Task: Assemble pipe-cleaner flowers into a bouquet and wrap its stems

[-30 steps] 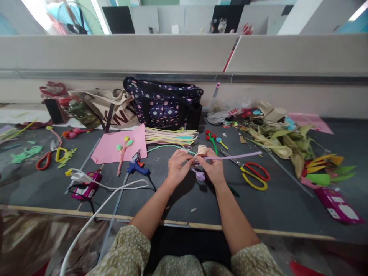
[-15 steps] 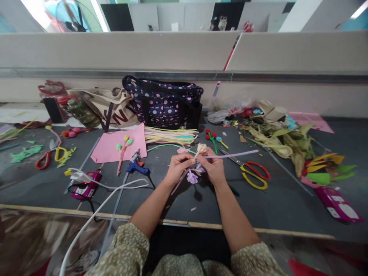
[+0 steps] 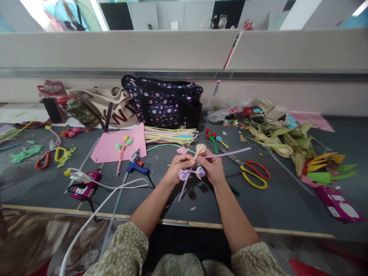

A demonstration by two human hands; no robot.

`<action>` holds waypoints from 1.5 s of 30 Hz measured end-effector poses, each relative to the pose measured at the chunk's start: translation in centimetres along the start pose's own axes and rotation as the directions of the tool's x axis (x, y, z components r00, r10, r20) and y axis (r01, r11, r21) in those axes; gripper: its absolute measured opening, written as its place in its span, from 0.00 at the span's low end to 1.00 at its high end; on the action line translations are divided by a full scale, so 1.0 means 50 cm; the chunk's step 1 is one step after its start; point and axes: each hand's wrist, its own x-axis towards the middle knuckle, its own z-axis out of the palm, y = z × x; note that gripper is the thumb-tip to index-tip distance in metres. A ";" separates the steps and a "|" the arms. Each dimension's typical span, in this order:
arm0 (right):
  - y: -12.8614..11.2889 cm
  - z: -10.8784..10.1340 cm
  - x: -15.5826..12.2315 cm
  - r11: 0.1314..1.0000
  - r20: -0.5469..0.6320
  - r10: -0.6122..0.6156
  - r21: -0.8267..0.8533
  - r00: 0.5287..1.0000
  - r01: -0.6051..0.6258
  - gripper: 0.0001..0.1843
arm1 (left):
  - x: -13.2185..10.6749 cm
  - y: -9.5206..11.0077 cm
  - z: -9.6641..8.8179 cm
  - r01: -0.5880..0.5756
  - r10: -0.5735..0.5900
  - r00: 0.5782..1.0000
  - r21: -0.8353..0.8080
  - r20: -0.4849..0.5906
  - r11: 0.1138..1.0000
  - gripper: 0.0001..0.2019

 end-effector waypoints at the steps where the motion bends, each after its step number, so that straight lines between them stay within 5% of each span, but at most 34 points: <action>1: 0.002 0.000 0.000 1.000 0.001 0.007 0.006 1.000 -0.007 0.07 | 0.001 -0.003 -0.001 0.024 -0.024 1.000 -0.016 -0.007 1.000 0.11; 10: 0.018 0.006 -0.005 1.000 0.005 0.014 0.005 1.000 -0.014 0.08 | 0.008 -0.020 0.003 0.132 -0.133 0.991 -0.144 -0.003 0.981 0.17; 16: 0.012 0.001 0.000 0.973 -0.049 -0.122 -0.204 0.991 0.109 0.06 | 0.015 -0.027 0.004 0.202 -0.202 0.979 -0.156 0.012 0.967 0.17; 20: -0.005 -0.007 0.006 0.903 -0.119 -0.234 -0.394 0.965 0.170 0.03 | 0.030 -0.023 -0.010 0.104 -0.127 0.971 -0.121 -0.201 0.987 0.16; 23: -0.009 -0.011 0.011 0.867 -0.193 -0.281 -0.471 0.940 0.162 0.04 | 0.031 -0.008 -0.020 -0.147 0.116 0.873 -0.029 -0.475 0.989 0.13; 24: -0.008 -0.011 0.012 0.858 -0.212 -0.294 -0.487 0.932 0.160 0.04 | 0.027 -0.001 -0.021 -0.266 0.263 0.796 0.075 -0.545 0.961 0.11; 26: -0.005 -0.012 0.013 0.844 -0.235 -0.314 -0.512 0.920 0.157 0.05 | 0.013 0.011 -0.017 -0.434 0.550 0.639 0.339 -0.538 0.835 0.08; 27: -0.003 -0.011 0.013 0.840 -0.239 -0.315 -0.521 0.918 0.153 0.06 | 0.005 0.015 -0.012 -0.465 0.637 0.603 0.437 -0.480 0.770 0.08; 28: -0.001 -0.010 0.013 0.838 -0.239 -0.313 -0.526 0.919 0.148 0.06 | -0.003 0.017 -0.006 -0.470 0.681 0.603 0.505 -0.415 0.724 0.09; 32: 0.000 -0.002 0.007 0.834 -0.223 -0.305 -0.531 0.926 0.147 0.07 | -0.018 0.006 0.016 -0.416 0.654 0.740 0.658 -0.157 0.628 0.08; 35: -0.004 0.006 0.001 0.823 -0.200 -0.324 -0.541 0.925 0.172 0.07 | -0.015 -0.005 0.019 -0.411 0.624 0.780 0.717 -0.042 0.563 0.06; 45: -0.003 0.022 -0.012 0.837 -0.139 -0.318 -0.505 0.938 0.209 0.07 | -0.009 -0.013 0.002 -0.357 0.548 0.836 0.795 0.037 0.490 0.06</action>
